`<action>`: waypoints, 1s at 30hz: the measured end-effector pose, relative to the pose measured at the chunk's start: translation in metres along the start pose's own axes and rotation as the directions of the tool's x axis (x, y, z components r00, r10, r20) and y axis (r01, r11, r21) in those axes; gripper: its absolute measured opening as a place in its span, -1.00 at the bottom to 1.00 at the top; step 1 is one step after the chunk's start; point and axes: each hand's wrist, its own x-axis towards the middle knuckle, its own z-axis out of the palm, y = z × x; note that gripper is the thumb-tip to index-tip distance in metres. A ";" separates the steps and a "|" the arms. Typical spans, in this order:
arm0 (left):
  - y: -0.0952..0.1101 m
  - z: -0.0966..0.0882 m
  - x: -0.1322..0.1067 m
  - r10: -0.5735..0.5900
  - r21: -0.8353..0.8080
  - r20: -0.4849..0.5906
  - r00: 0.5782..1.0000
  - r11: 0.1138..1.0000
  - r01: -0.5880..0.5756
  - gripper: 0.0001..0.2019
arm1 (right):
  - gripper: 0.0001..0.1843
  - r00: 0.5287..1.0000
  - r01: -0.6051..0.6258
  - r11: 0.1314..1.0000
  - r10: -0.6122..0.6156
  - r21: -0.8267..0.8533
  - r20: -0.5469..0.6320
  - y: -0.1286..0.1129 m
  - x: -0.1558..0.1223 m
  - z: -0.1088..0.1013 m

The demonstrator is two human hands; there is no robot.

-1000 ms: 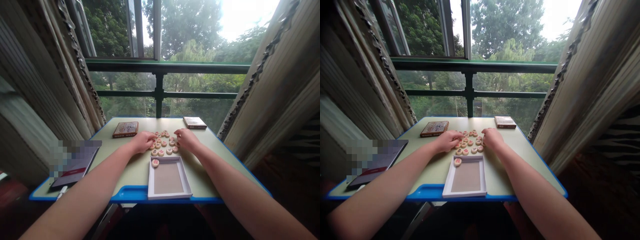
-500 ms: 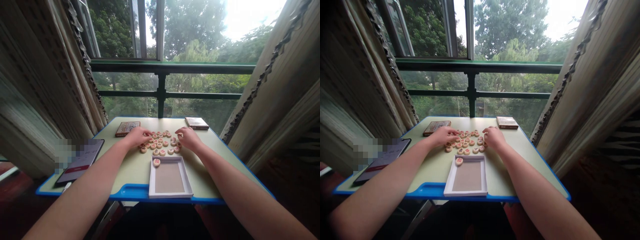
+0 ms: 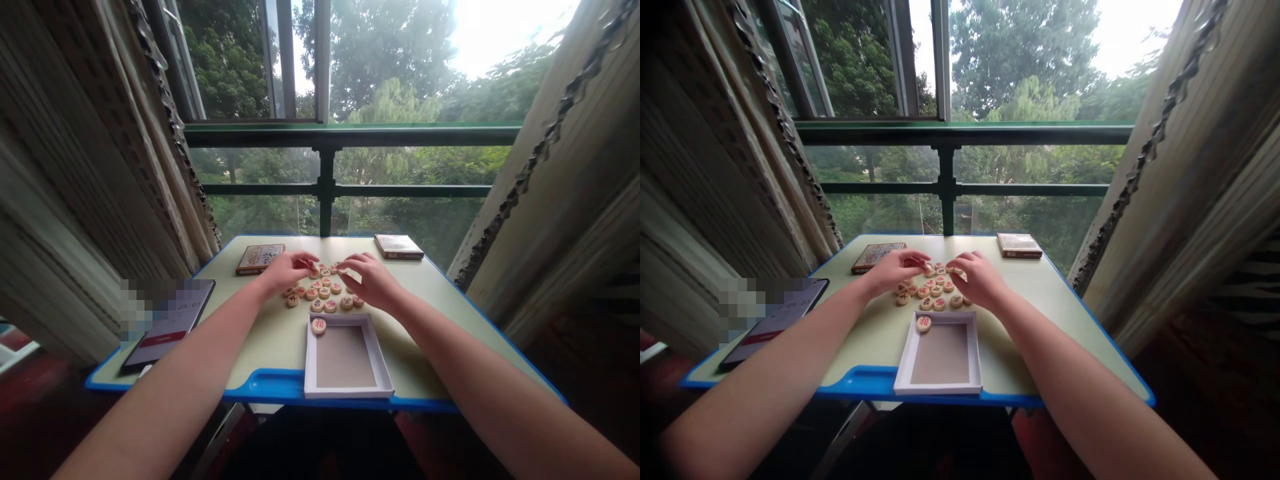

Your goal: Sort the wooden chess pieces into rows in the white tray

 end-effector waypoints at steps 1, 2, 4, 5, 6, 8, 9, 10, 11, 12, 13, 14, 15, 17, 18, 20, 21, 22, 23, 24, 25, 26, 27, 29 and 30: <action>0.004 0.001 -0.001 -0.012 -0.090 0.031 0.999 0.996 0.015 -0.60 | -0.78 0.999 0.051 0.998 -0.050 0.048 -0.020 -0.003 -0.001 0.001; 0.007 0.003 -0.003 -0.033 -0.160 0.060 0.998 0.986 0.042 -0.52 | -0.77 0.996 0.085 0.992 -0.082 0.093 -0.037 -0.005 -0.002 0.003; 0.013 0.005 -0.006 -0.079 -0.254 0.098 0.992 0.962 0.102 -0.39 | -0.77 0.993 0.116 0.982 -0.109 0.147 -0.051 -0.008 -0.003 0.008; 0.015 0.006 -0.007 -0.099 -0.286 0.111 0.989 0.950 0.128 -0.35 | -0.78 0.992 0.125 0.980 -0.119 0.156 -0.048 -0.009 -0.004 0.011; 0.017 0.007 -0.008 -0.116 -0.310 0.126 0.985 0.939 0.150 -0.33 | -0.80 0.991 0.135 0.979 -0.129 0.155 -0.045 -0.009 -0.005 0.013; 0.018 0.007 -0.009 -0.133 -0.342 0.158 0.979 0.922 0.180 -0.33 | -0.82 0.989 0.148 0.977 -0.143 0.150 -0.047 -0.010 -0.005 0.016; 0.018 0.006 -0.010 -0.133 -0.350 0.175 0.975 0.918 0.188 -0.35 | -0.82 0.988 0.153 0.976 -0.147 0.153 -0.049 -0.011 -0.006 0.016; 0.018 0.006 -0.010 -0.129 -0.355 0.192 0.973 0.915 0.191 -0.37 | -0.81 0.987 0.158 0.975 -0.151 0.159 -0.050 -0.013 -0.005 0.015; 0.018 0.006 -0.010 -0.122 -0.357 0.207 0.971 0.914 0.191 -0.39 | -0.81 0.987 0.162 0.973 -0.155 0.167 -0.050 -0.015 -0.005 0.013; 0.018 0.005 -0.010 -0.115 -0.363 0.214 0.970 0.913 0.188 -0.41 | -0.81 0.987 0.162 0.970 -0.155 0.180 -0.048 -0.017 -0.005 0.010; 0.017 0.005 -0.010 -0.107 -0.373 0.211 0.972 0.910 0.181 -0.42 | -0.82 0.988 0.157 0.968 -0.151 0.197 -0.046 -0.020 -0.005 0.007; 0.017 0.005 -0.009 -0.100 -0.386 0.203 0.974 0.906 0.173 -0.43 | -0.83 0.989 0.145 0.965 -0.140 0.217 -0.040 -0.022 -0.004 0.003; 0.017 0.004 -0.009 -0.095 -0.396 0.186 0.978 0.904 0.163 -0.44 | -0.83 0.992 0.125 0.964 -0.122 0.235 -0.027 -0.025 -0.004 -0.001; 0.016 0.003 -0.008 -0.096 -0.374 0.126 0.987 0.917 0.136 -0.50 | -0.84 0.995 0.069 0.965 -0.083 0.253 0.046 -0.030 -0.004 -0.009; 0.016 0.003 -0.008 -0.098 -0.341 0.088 0.991 0.932 0.122 -0.55 | -0.84 0.989 0.042 0.965 -0.076 0.257 0.125 -0.033 -0.005 -0.014; 0.016 0.001 -0.007 -0.116 -0.245 0.045 0.992 0.962 0.124 -0.61 | -0.83 0.941 -0.001 0.964 -0.088 0.264 0.326 -0.040 -0.006 -0.021; 0.016 0.000 -0.008 -0.138 -0.191 0.057 0.989 0.971 0.146 -0.62 | -0.82 0.898 -0.015 0.963 -0.105 0.268 0.427 -0.044 -0.008 -0.024; 0.017 -0.002 -0.008 -0.167 -0.137 0.095 0.981 0.974 0.179 -0.63 | -0.81 0.852 -0.026 0.963 -0.119 0.268 0.509 -0.049 -0.009 -0.027; 0.017 -0.003 -0.009 -0.200 -0.083 0.149 0.968 0.973 0.214 -0.63 | -0.80 0.810 -0.031 0.966 -0.126 0.255 0.573 -0.054 -0.011 -0.029; 0.018 -0.004 -0.010 -0.233 -0.028 0.206 0.950 0.969 0.244 -0.64 | -0.80 0.779 -0.030 0.972 -0.125 0.234 0.615 -0.059 -0.012 -0.030; 0.018 -0.005 -0.010 -0.259 0.021 0.255 0.932 0.965 0.262 -0.64 | -0.81 0.759 -0.025 0.979 -0.113 0.203 0.641 -0.064 -0.013 -0.031; 0.019 -0.005 -0.011 -0.273 0.057 0.289 0.918 0.962 0.268 -0.65 | -0.83 0.748 -0.018 0.985 -0.099 0.170 0.656 -0.068 -0.014 -0.031; 0.019 -0.006 -0.012 -0.276 0.081 0.312 0.909 0.961 0.264 -0.65 | -0.85 0.748 -0.011 0.990 -0.085 0.140 0.658 -0.071 -0.015 -0.031; 0.020 -0.006 -0.012 -0.269 0.104 0.334 0.903 0.963 0.249 -0.66 | -0.86 0.763 0.003 0.996 -0.063 0.094 0.643 -0.074 -0.016 -0.030; 0.020 -0.006 -0.012 -0.262 0.106 0.335 0.905 0.965 0.240 -0.66 | -0.85 0.768 0.010 0.996 -0.062 0.084 0.637 -0.075 -0.016 -0.030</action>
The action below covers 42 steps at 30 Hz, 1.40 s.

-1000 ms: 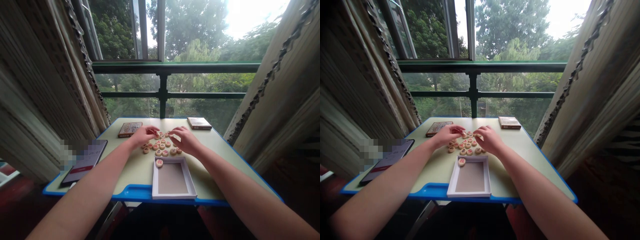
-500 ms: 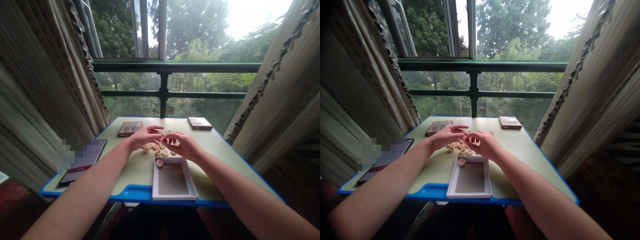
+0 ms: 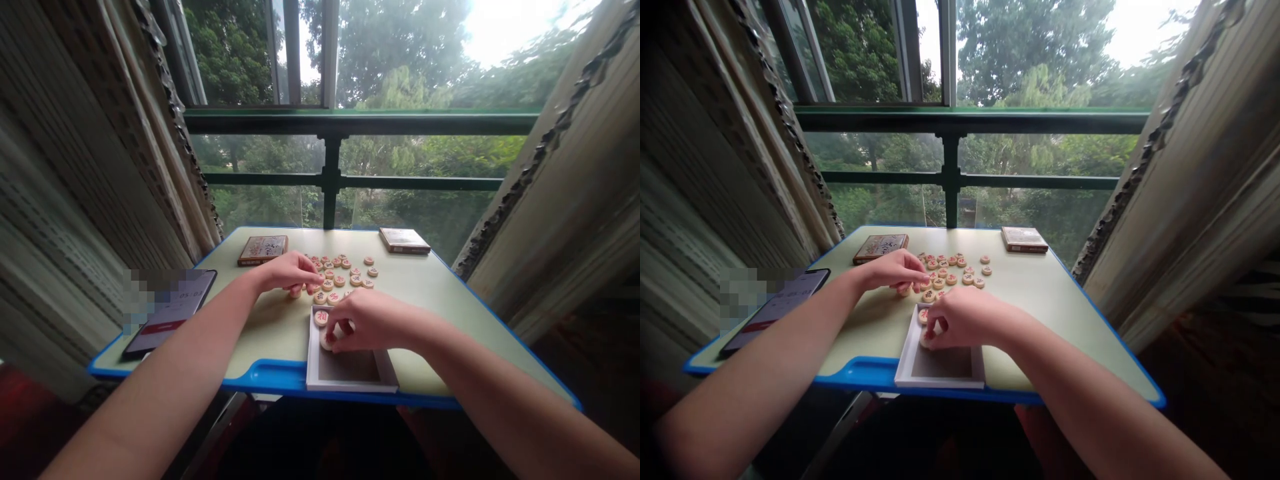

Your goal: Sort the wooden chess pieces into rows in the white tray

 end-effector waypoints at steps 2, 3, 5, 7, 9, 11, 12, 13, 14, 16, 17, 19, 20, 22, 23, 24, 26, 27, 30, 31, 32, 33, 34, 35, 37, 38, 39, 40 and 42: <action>0.000 0.001 0.000 0.015 0.004 -0.008 1.000 1.000 -0.015 -0.68 | -0.83 1.000 0.015 1.000 -0.015 -0.010 -0.005 0.001 -0.001 0.000; 0.001 0.001 0.000 0.016 0.010 -0.002 1.000 1.000 -0.016 -0.69 | -0.83 1.000 0.024 1.000 -0.024 -0.012 -0.004 0.001 -0.001 0.000; 0.002 0.002 -0.001 0.010 0.039 0.037 0.999 0.999 -0.012 -0.73 | -0.84 0.999 0.036 0.999 -0.036 -0.019 -0.007 0.002 -0.002 0.001; 0.004 0.003 -0.003 0.004 0.084 0.096 0.995 0.996 -0.012 -0.75 | -0.84 0.999 0.033 0.999 -0.035 -0.040 -0.027 0.003 -0.001 0.002; 0.006 0.003 -0.006 0.007 0.128 0.146 0.989 0.991 -0.026 -0.74 | -0.80 0.998 0.027 0.997 -0.031 -0.070 -0.056 0.003 0.000 0.004; 0.008 0.003 -0.008 0.007 0.162 0.183 0.983 0.986 -0.037 -0.73 | -0.79 0.996 0.020 0.995 -0.028 -0.096 -0.082 0.003 0.001 0.006; 0.009 0.003 -0.008 0.000 0.175 0.196 0.981 0.984 -0.035 -0.73 | -0.80 0.996 0.019 0.995 -0.028 -0.102 -0.090 0.002 0.001 0.007; 0.009 0.003 -0.008 -0.012 0.188 0.203 0.979 0.982 -0.027 -0.73 | -0.82 0.995 0.021 0.994 -0.031 -0.103 -0.094 0.002 0.002 0.008; 0.009 0.003 -0.009 -0.027 0.200 0.207 0.978 0.980 -0.016 -0.72 | -0.84 0.994 0.029 0.995 -0.039 -0.099 -0.098 0.002 0.002 0.008; 0.009 0.002 -0.009 -0.052 0.225 0.212 0.976 0.974 0.003 -0.73 | -0.87 0.991 0.062 0.995 -0.070 -0.076 -0.113 0.002 0.002 0.009; 0.009 0.001 -0.009 -0.063 0.237 0.218 0.974 0.972 0.010 -0.74 | -0.87 0.989 0.079 0.995 -0.086 -0.061 -0.120 0.002 0.002 0.010; 0.009 -0.001 -0.011 -0.106 0.251 0.246 0.964 0.967 0.043 -0.76 | -0.85 0.987 0.106 0.994 -0.110 -0.032 -0.121 0.002 0.003 0.010; 0.009 -0.002 -0.011 -0.144 0.251 0.269 0.952 0.965 0.075 -0.76 | -0.85 0.986 0.114 0.993 -0.116 -0.022 -0.116 0.002 0.003 0.011; 0.009 -0.003 -0.013 -0.220 0.235 0.322 0.921 0.961 0.147 -0.74 | -0.86 0.987 0.121 0.993 -0.122 -0.014 -0.107 0.002 0.004 0.012; 0.009 -0.004 -0.013 -0.243 0.221 0.348 0.906 0.960 0.172 -0.72 | -0.86 0.987 0.122 0.992 -0.123 -0.015 -0.108 0.002 0.004 0.012; 0.008 -0.004 -0.014 -0.251 0.204 0.370 0.894 0.961 0.185 -0.70 | -0.86 0.986 0.121 0.993 -0.122 -0.015 -0.109 0.002 0.004 0.013; 0.007 -0.004 -0.013 -0.231 0.175 0.399 0.887 0.969 0.174 -0.67 | -0.86 0.987 0.118 0.993 -0.119 -0.016 -0.111 0.003 0.005 0.013; 0.006 -0.004 -0.013 -0.218 0.167 0.406 0.888 0.972 0.163 -0.67 | -0.86 0.987 0.118 0.993 -0.119 -0.017 -0.112 0.003 0.005 0.013; 0.004 -0.004 -0.011 -0.192 0.172 0.400 0.896 0.976 0.132 -0.68 | -0.85 0.984 0.123 0.992 -0.126 -0.033 -0.125 0.004 0.006 0.014; 0.003 -0.004 -0.011 -0.187 0.178 0.395 0.899 0.976 0.124 -0.69 | -0.85 0.983 0.124 0.991 -0.128 -0.040 -0.131 0.004 0.006 0.014; 0.003 -0.004 -0.010 -0.183 0.185 0.391 0.902 0.976 0.118 -0.70 | -0.84 0.982 0.124 0.991 -0.129 -0.048 -0.135 0.004 0.006 0.014; 0.003 -0.004 -0.010 -0.181 0.193 0.389 0.903 0.975 0.112 -0.71 | -0.84 0.982 0.123 0.991 -0.129 -0.053 -0.139 0.004 0.006 0.015; 0.003 -0.004 -0.010 -0.180 0.199 0.388 0.904 0.974 0.109 -0.72 | -0.84 0.982 0.122 0.991 -0.129 -0.057 -0.141 0.004 0.006 0.014; 0.003 -0.004 -0.010 -0.181 0.202 0.388 0.904 0.973 0.108 -0.73 | -0.84 0.982 0.122 0.991 -0.129 -0.059 -0.141 0.004 0.006 0.014; 0.003 -0.003 -0.010 -0.179 0.192 0.389 0.904 0.975 0.110 -0.73 | -0.84 0.981 0.127 0.990 -0.134 -0.055 -0.140 0.004 0.005 0.014; 0.004 -0.003 -0.010 -0.178 0.182 0.392 0.903 0.977 0.113 -0.73 | -0.84 0.980 0.133 0.990 -0.139 -0.051 -0.139 0.003 0.005 0.013; 0.003 -0.003 -0.010 -0.176 0.173 0.395 0.902 0.978 0.116 -0.73 | -0.84 0.980 0.141 0.989 -0.146 -0.047 -0.138 0.003 0.004 0.013; 0.003 -0.003 -0.010 -0.175 0.167 0.397 0.901 0.979 0.117 -0.72 | -0.84 0.978 0.149 0.988 -0.154 -0.045 -0.140 0.003 0.004 0.013; 0.003 -0.003 -0.009 -0.178 0.166 0.400 0.899 0.979 0.120 -0.71 | -0.84 0.975 0.160 0.986 -0.165 -0.046 -0.146 0.003 0.004 0.013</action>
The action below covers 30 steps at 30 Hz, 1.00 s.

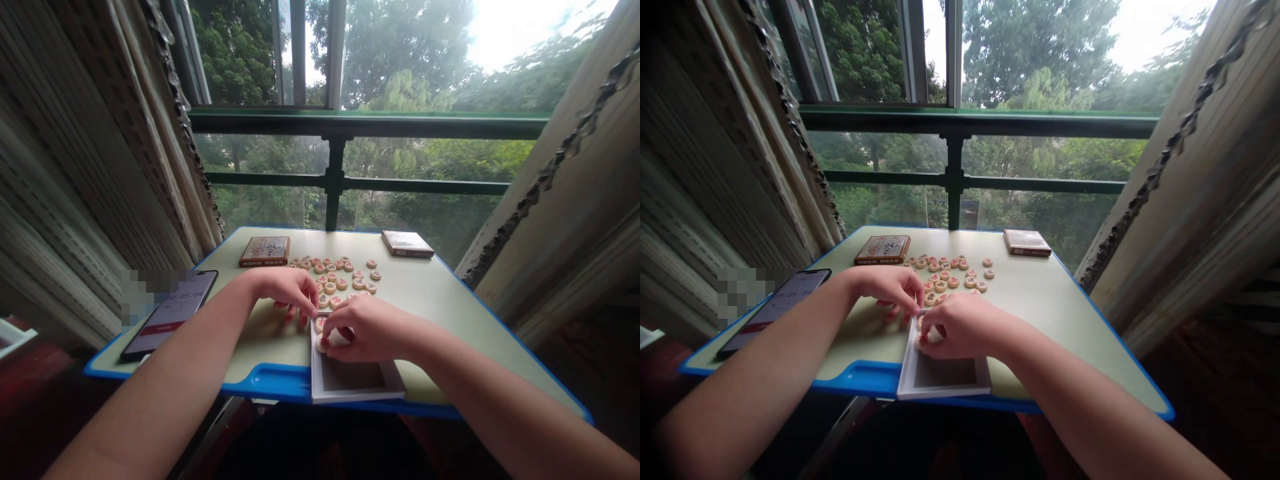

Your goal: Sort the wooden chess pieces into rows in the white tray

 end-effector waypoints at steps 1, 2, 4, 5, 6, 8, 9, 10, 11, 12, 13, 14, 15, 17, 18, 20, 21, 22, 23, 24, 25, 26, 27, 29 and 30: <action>0.000 0.000 0.000 0.000 0.001 0.000 1.000 1.000 0.000 -0.71 | -0.84 1.000 0.003 1.000 -0.003 -0.002 -0.005 0.000 0.000 0.000; -0.001 0.000 0.001 0.003 0.002 0.000 1.000 1.000 -0.003 -0.70 | -0.85 1.000 0.005 1.000 -0.005 -0.004 -0.009 0.001 0.000 0.001; -0.001 0.000 0.001 0.014 0.004 0.004 1.000 1.000 -0.014 -0.70 | -0.85 1.000 0.006 1.000 -0.006 -0.008 -0.017 0.002 0.001 0.003; -0.001 -0.001 0.001 0.021 0.004 0.008 1.000 1.000 -0.021 -0.70 | -0.86 1.000 0.007 1.000 -0.007 -0.011 -0.020 0.002 0.001 0.003; -0.001 -0.001 0.001 0.027 0.005 0.011 1.000 1.000 -0.027 -0.71 | -0.86 1.000 0.009 1.000 -0.009 -0.015 -0.025 0.003 0.001 0.004; -0.001 -0.001 0.001 0.030 0.008 0.021 0.999 1.000 -0.030 -0.70 | -0.86 0.999 0.018 1.000 -0.019 -0.022 -0.035 0.003 0.001 0.005; -0.001 -0.001 0.001 0.027 0.008 0.026 0.999 1.000 -0.027 -0.70 | -0.86 0.999 0.024 0.999 -0.025 -0.026 -0.041 0.003 0.001 0.005; -0.001 -0.001 0.000 0.024 0.008 0.027 0.999 1.000 -0.024 -0.69 | -0.86 0.998 0.031 0.999 -0.033 -0.033 -0.047 0.003 0.001 0.005; -0.001 -0.002 0.000 0.022 0.006 0.026 0.999 1.000 -0.022 -0.68 | -0.87 0.998 0.039 0.998 -0.041 -0.041 -0.053 0.003 0.000 0.004; 0.000 -0.002 -0.001 0.021 0.002 0.025 0.999 1.000 -0.021 -0.67 | -0.86 0.997 0.043 0.998 -0.046 -0.052 -0.058 0.004 0.000 0.002; 0.000 -0.002 -0.001 0.023 -0.007 0.023 0.999 1.000 -0.023 -0.66 | -0.84 0.997 0.040 0.997 -0.045 -0.069 -0.067 0.006 0.000 -0.001; 0.000 -0.002 -0.002 0.028 -0.022 0.018 0.999 0.999 -0.027 -0.66 | -0.78 0.996 0.027 0.996 -0.035 -0.091 -0.086 0.008 -0.001 -0.004; -0.001 -0.002 -0.002 0.030 -0.042 0.010 0.999 0.999 -0.030 -0.65 | -0.71 0.993 -0.001 0.993 -0.012 -0.115 -0.119 0.012 -0.001 -0.008; -0.001 -0.003 -0.002 0.028 -0.087 -0.021 0.999 0.996 -0.030 -0.64 | -0.56 0.968 -0.122 0.979 0.081 -0.165 -0.236 0.023 -0.002 -0.018; -0.001 -0.004 -0.003 0.025 -0.107 -0.048 0.999 0.994 -0.030 -0.63 | -0.52 0.937 -0.217 0.959 0.153 -0.180 -0.314 0.030 -0.003 -0.022; -0.002 -0.006 -0.002 0.027 -0.132 -0.127 0.991 0.990 -0.043 -0.63 | -0.53 0.840 -0.428 0.885 0.315 -0.185 -0.441 0.046 -0.003 -0.028; -0.002 -0.006 -0.002 0.032 -0.135 -0.172 0.985 0.989 -0.055 -0.64 | -0.57 0.797 -0.511 0.842 0.388 -0.174 -0.463 0.053 -0.003 -0.030; -0.002 -0.006 -0.002 0.034 -0.134 -0.209 0.977 0.989 -0.063 -0.64 | -0.66 0.758 -0.577 0.801 0.453 -0.158 -0.469 0.061 -0.003 -0.030; -0.002 -0.006 -0.002 0.028 -0.129 -0.226 0.974 0.990 -0.058 -0.63 | -0.74 0.728 -0.623 0.770 0.505 -0.140 -0.464 0.067 -0.003 -0.029; -0.002 -0.006 -0.002 0.013 -0.120 -0.217 0.976 0.992 -0.039 -0.63 | -0.76 0.709 -0.656 0.744 0.549 -0.128 -0.443 0.072 -0.003 -0.028; -0.002 -0.005 -0.001 -0.008 -0.108 -0.186 0.983 0.994 -0.012 -0.61 | -0.75 0.703 -0.673 0.730 0.580 -0.121 -0.412 0.076 -0.002 -0.025; -0.002 -0.005 0.000 -0.029 -0.092 -0.146 0.989 0.996 0.016 -0.60 | -0.74 0.701 -0.682 0.722 0.601 -0.116 -0.384 0.078 -0.002 -0.022; -0.002 -0.003 0.000 -0.045 -0.072 -0.111 0.993 0.997 0.037 -0.60 | -0.74 0.709 -0.680 0.726 0.612 -0.107 -0.350 0.080 0.000 -0.018; -0.002 -0.001 0.003 -0.048 -0.032 -0.088 0.995 0.998 0.045 -0.60 | -0.72 0.750 -0.637 0.768 0.594 -0.075 -0.292 0.080 0.003 -0.011; -0.002 0.000 0.004 -0.039 -0.016 -0.092 0.995 0.999 0.037 -0.60 | -0.71 0.785 -0.590 0.806 0.557 -0.054 -0.270 0.079 0.005 -0.007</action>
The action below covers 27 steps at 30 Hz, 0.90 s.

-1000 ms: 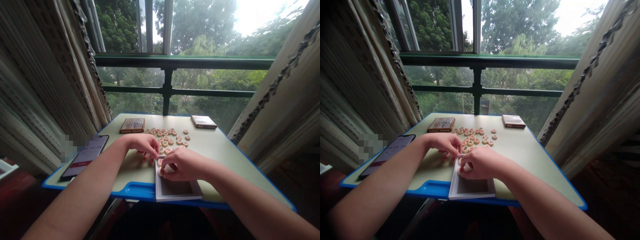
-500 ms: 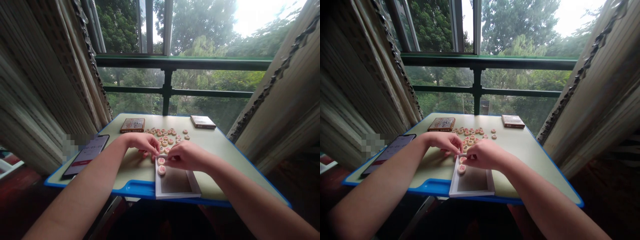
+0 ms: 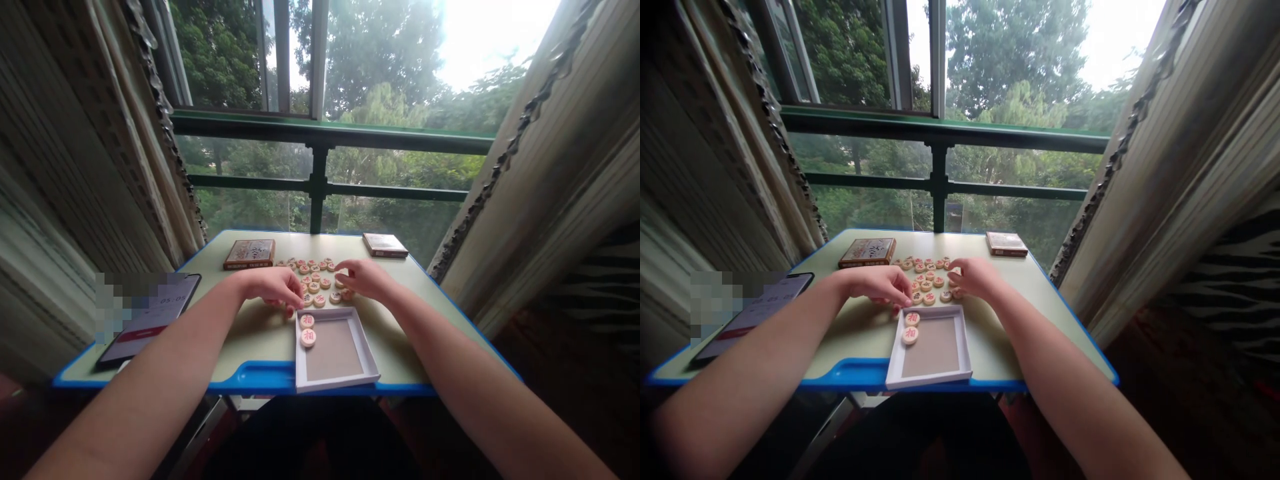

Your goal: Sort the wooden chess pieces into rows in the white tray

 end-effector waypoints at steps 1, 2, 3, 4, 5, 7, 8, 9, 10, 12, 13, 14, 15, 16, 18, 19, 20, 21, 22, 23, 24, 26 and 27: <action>0.000 0.001 0.001 0.010 0.007 -0.004 1.000 1.000 -0.010 -0.61 | -0.71 0.997 0.069 0.997 -0.070 0.044 0.013 -0.003 0.000 0.003; 0.000 0.001 0.001 0.015 0.004 -0.004 1.000 1.000 -0.015 -0.62 | -0.71 0.989 0.144 0.985 -0.146 0.091 0.022 -0.005 -0.001 0.005; 0.000 0.002 0.001 0.017 -0.008 0.000 1.000 1.000 -0.017 -0.62 | -0.71 0.976 0.209 0.968 -0.215 0.137 0.032 -0.008 -0.001 0.007; 0.000 0.002 0.001 0.019 -0.025 0.002 1.000 1.000 -0.019 -0.61 | -0.71 0.963 0.254 0.952 -0.265 0.173 0.045 -0.011 -0.002 0.008; 0.000 0.002 0.000 0.021 -0.040 0.005 1.000 0.999 -0.020 -0.61 | -0.70 0.955 0.275 0.941 -0.292 0.197 0.061 -0.014 -0.003 0.009; 0.002 0.002 -0.002 0.022 -0.058 0.015 1.000 0.998 -0.021 -0.61 | -0.67 0.954 0.263 0.943 -0.286 0.202 0.092 -0.018 -0.005 0.009; 0.004 0.002 -0.003 0.023 -0.058 0.019 1.000 0.998 -0.021 -0.62 | -0.66 0.956 0.253 0.948 -0.276 0.193 0.100 -0.019 -0.005 0.009; 0.005 0.003 -0.003 0.023 -0.052 0.021 1.000 0.998 -0.022 -0.63 | -0.67 0.957 0.251 0.950 -0.273 0.185 0.103 -0.020 -0.006 0.009; 0.006 0.003 -0.004 0.022 -0.044 0.021 1.000 0.999 -0.021 -0.63 | -0.69 0.955 0.255 0.950 -0.277 0.182 0.105 -0.021 -0.006 0.009; 0.007 0.003 -0.004 0.024 -0.023 0.010 1.000 0.999 -0.024 -0.65 | -0.75 0.951 0.267 0.947 -0.288 0.181 0.107 -0.021 -0.006 0.009; 0.008 0.004 -0.004 0.029 -0.012 0.004 1.000 1.000 -0.029 -0.66 | -0.77 0.951 0.268 0.947 -0.290 0.178 0.108 -0.020 -0.006 0.009; 0.007 0.004 -0.004 0.036 -0.004 0.002 0.999 0.999 -0.036 -0.67 | -0.78 0.951 0.268 0.948 -0.289 0.173 0.110 -0.020 -0.005 0.009; 0.007 0.004 -0.003 0.043 0.002 0.000 0.999 0.999 -0.043 -0.68 | -0.78 0.952 0.267 0.949 -0.287 0.168 0.111 -0.020 -0.005 0.010; 0.006 0.004 -0.003 0.049 0.006 -0.001 0.999 0.999 -0.049 -0.68 | -0.77 0.952 0.267 0.950 -0.286 0.163 0.111 -0.019 -0.005 0.010; 0.005 0.003 -0.002 0.062 0.016 -0.001 0.998 0.998 -0.062 -0.70 | -0.77 0.954 0.267 0.951 -0.284 0.157 0.100 -0.019 -0.004 0.011; 0.004 0.003 -0.001 0.069 0.024 -0.005 0.998 0.997 -0.069 -0.71 | -0.77 0.956 0.266 0.951 -0.281 0.155 0.084 -0.019 -0.004 0.011; 0.004 0.003 -0.001 0.078 0.033 -0.012 0.997 0.996 -0.078 -0.71 | -0.78 0.958 0.269 0.950 -0.281 0.156 0.062 -0.019 -0.004 0.011; 0.003 0.003 -0.001 0.087 0.042 -0.019 0.996 0.995 -0.086 -0.72 | -0.78 0.957 0.279 0.947 -0.288 0.162 0.038 -0.019 -0.004 0.011; 0.003 0.003 -0.001 0.094 0.048 -0.024 0.995 0.995 -0.092 -0.73 | -0.78 0.953 0.297 0.939 -0.304 0.172 0.014 -0.018 -0.004 0.010; 0.003 0.003 0.000 0.098 0.050 -0.027 0.995 0.994 -0.097 -0.74 | -0.78 0.945 0.322 0.929 -0.326 0.185 -0.006 -0.018 -0.005 0.009; 0.003 0.003 0.000 0.100 0.049 -0.028 0.995 0.994 -0.099 -0.75 | -0.79 0.936 0.347 0.917 -0.350 0.198 -0.020 -0.018 -0.005 0.008; 0.004 0.004 0.000 0.099 0.042 -0.024 0.995 0.994 -0.098 -0.76 | -0.80 0.923 0.381 0.901 -0.382 0.209 -0.034 -0.017 -0.006 0.007; 0.005 0.004 -0.001 0.098 0.038 -0.027 0.995 0.995 -0.097 -0.75 | -0.81 0.922 0.385 0.900 -0.386 0.203 -0.037 -0.017 -0.006 0.007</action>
